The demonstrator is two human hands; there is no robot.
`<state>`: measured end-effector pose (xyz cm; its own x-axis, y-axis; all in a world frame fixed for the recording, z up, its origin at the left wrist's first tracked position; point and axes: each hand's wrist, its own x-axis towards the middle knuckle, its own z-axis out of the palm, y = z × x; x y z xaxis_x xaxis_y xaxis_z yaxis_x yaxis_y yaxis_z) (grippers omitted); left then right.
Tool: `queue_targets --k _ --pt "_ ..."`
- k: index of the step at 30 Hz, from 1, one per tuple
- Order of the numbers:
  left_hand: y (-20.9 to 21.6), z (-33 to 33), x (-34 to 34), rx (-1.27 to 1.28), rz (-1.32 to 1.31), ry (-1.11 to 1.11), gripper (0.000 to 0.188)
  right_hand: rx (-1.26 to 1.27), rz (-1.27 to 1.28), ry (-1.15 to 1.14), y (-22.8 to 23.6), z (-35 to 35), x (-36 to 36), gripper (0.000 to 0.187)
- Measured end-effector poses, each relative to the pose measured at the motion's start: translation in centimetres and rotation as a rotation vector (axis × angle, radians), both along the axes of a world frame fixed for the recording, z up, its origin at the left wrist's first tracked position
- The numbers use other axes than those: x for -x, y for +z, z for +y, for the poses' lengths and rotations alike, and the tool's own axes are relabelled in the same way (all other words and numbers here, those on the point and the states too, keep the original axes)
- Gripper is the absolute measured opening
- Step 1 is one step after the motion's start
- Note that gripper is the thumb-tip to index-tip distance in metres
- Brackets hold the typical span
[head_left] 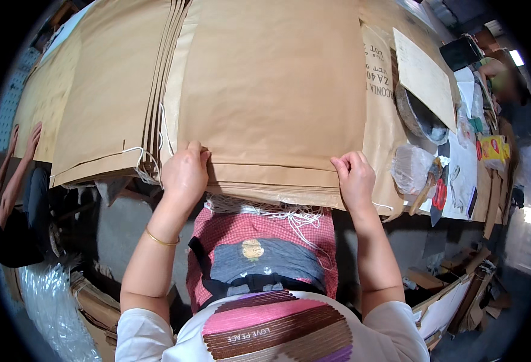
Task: The person assembles flat cardboard pieces by applying glue to the edges with a brush and attaching white strings to secure them. The person repeats this process for multiple cardboard pieces, stacking them as they are completed.
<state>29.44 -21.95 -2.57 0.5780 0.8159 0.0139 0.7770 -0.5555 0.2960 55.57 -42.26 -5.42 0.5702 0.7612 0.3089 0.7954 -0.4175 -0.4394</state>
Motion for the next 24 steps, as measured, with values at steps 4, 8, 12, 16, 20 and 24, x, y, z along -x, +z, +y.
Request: queue_targets --k 4,8,12,16,20,24 --pt "-0.2 -0.7 -0.2 -0.145 0.091 0.039 0.017 0.032 -0.085 -0.155 -0.4 -0.3 0.2 0.019" --pt "0.6 -3.2 -1.7 -0.272 -0.151 -0.319 0.054 -0.119 -0.103 -0.001 -0.5 1.4 4.6 0.043" --pt "-0.5 -5.1 -2.4 -0.067 0.182 -0.507 0.104 0.219 -0.062 0.386 1.3 4.0 10.4 0.079" --pt "-0.4 -3.3 1.1 -0.077 0.176 -0.275 0.111 0.279 -0.163 -0.054 -1.0 -1.3 4.8 0.083" --pt "-1.9 -2.6 2.7 -0.081 -0.087 -0.246 0.092 0.146 0.05 -0.241 -1.3 -3.1 2.1 0.08" --pt "-3.3 -1.1 3.3 -0.022 -0.253 -0.17 0.077 0.286 -0.083 -0.232 -2.0 -3.4 2.1 0.084"
